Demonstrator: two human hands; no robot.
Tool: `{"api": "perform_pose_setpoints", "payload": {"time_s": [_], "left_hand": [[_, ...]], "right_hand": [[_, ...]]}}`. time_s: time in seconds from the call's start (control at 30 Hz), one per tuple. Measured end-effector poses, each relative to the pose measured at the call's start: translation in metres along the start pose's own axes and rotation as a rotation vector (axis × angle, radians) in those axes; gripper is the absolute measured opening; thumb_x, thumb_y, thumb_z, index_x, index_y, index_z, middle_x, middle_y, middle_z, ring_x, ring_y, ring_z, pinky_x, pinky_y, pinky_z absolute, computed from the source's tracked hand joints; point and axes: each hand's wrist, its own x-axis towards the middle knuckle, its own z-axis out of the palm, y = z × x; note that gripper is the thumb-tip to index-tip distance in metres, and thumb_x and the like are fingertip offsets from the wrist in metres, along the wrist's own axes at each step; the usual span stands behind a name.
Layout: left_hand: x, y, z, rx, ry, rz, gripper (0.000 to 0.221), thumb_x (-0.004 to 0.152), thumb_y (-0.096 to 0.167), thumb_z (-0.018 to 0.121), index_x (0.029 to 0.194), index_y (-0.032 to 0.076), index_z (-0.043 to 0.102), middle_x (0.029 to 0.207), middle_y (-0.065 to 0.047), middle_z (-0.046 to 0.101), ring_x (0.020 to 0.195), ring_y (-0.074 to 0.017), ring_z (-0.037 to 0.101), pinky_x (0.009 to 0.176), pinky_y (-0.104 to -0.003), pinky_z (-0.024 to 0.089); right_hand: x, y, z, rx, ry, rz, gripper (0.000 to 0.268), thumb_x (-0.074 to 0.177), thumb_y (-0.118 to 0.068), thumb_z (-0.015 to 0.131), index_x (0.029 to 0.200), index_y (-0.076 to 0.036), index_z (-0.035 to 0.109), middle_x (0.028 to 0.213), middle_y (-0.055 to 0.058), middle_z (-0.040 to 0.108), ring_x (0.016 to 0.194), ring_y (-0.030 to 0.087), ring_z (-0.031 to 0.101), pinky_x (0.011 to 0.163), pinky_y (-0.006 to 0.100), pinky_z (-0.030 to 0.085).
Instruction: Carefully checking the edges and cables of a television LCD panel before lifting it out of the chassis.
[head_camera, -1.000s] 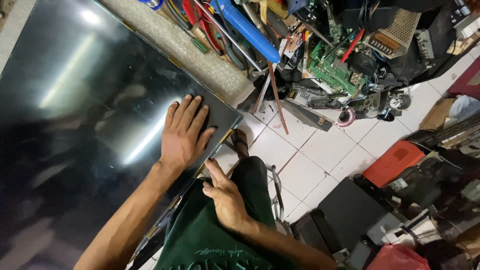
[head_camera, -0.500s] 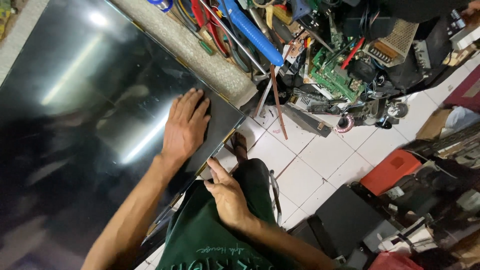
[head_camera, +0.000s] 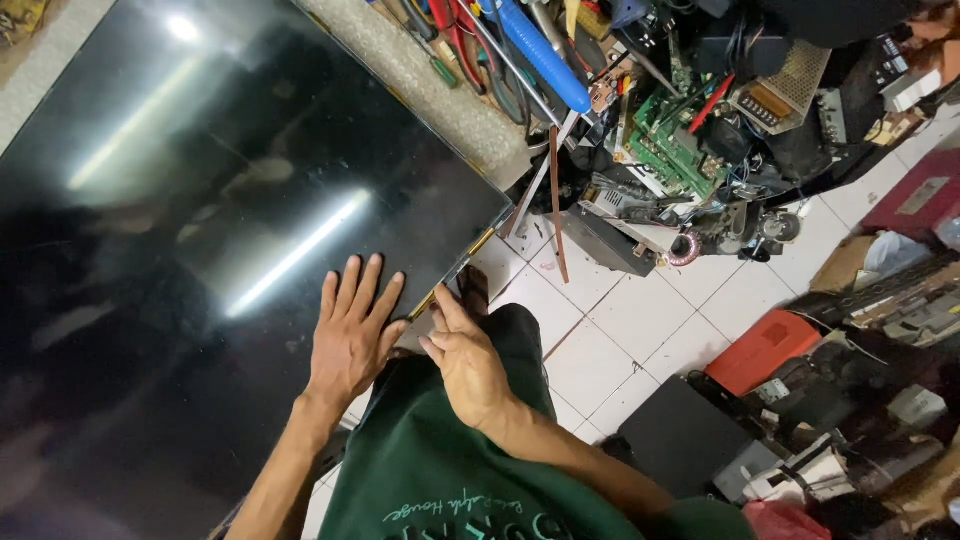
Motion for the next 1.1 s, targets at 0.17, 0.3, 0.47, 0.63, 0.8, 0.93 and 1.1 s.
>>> {"api": "perform_pose_setpoints", "payload": {"time_s": [0.17,0.3,0.47,0.63,0.8,0.93,1.1], "left_hand": [[-0.019,0.0,-0.002,-0.006,-0.023,-0.033,0.06,0.106,0.05,0.044,0.159,0.024,0.042,0.171,-0.007,0.029,0.16,-0.0307,0.016,0.129,-0.052,0.007],[-0.029,-0.006,0.006,-0.003,0.023,-0.007,0.058,0.107,0.049,0.042,0.159,0.025,0.042,0.171,-0.007,0.028,0.159,-0.0313,0.016,0.129,-0.052,0.006],[-0.036,-0.008,0.003,0.049,0.059,0.038,0.056,0.109,0.045,0.041,0.161,0.023,0.041,0.171,-0.01,0.028,0.158,-0.0339,0.018,0.128,-0.054,0.008],[-0.045,0.001,0.013,0.141,0.087,-0.003,0.055,0.107,0.041,0.046,0.159,0.023,0.044,0.169,-0.01,0.034,0.157,-0.0323,0.025,0.129,-0.053,0.013],[-0.039,0.014,0.006,0.155,0.089,-0.069,0.053,0.105,0.038,0.051,0.156,0.026,0.048,0.167,-0.009,0.039,0.156,-0.0312,0.031,0.128,-0.053,0.019],[-0.034,0.022,0.008,0.168,0.09,-0.141,0.05,0.105,0.04,0.051,0.153,0.025,0.052,0.164,-0.01,0.043,0.154,-0.0328,0.036,0.127,-0.053,0.024],[-0.006,0.052,0.011,0.133,0.239,-0.166,0.042,0.104,0.034,0.059,0.14,0.014,0.066,0.151,-0.019,0.057,0.146,-0.0358,0.049,0.123,-0.053,0.032]], "right_hand": [[0.001,0.009,0.002,0.024,-0.011,-0.071,0.079,0.093,-0.007,0.05,0.166,-0.014,0.022,0.173,0.014,-0.009,0.155,0.038,-0.019,0.123,0.06,0.002],[0.003,0.013,0.007,0.0,-0.022,-0.134,0.075,0.097,-0.008,0.046,0.166,-0.014,0.019,0.173,0.013,-0.011,0.155,0.037,-0.021,0.122,0.061,-0.002],[-0.006,0.005,0.027,-0.059,-0.006,-0.15,0.074,0.1,-0.006,0.047,0.167,-0.014,0.015,0.171,0.019,-0.014,0.155,0.038,-0.018,0.125,0.055,0.004],[-0.01,-0.011,0.008,-0.359,-0.062,-0.049,0.078,0.098,-0.015,0.062,0.166,-0.014,0.023,0.171,0.022,0.002,0.157,0.034,-0.004,0.127,0.049,0.009],[-0.009,-0.053,-0.02,-0.588,-0.258,-0.001,0.078,0.092,-0.022,0.073,0.16,-0.013,0.037,0.17,0.024,0.011,0.157,0.035,0.009,0.125,0.049,0.014],[0.017,-0.116,-0.052,-0.81,-0.138,-0.278,0.034,0.093,-0.029,0.075,0.122,-0.012,0.076,0.115,0.013,0.076,0.118,0.024,0.068,0.103,0.042,0.052],[0.068,-0.165,-0.088,-1.001,0.017,-0.593,0.029,0.101,-0.026,0.067,0.125,-0.013,0.074,0.107,0.01,0.076,0.105,0.022,0.071,0.093,0.039,0.055]]}}
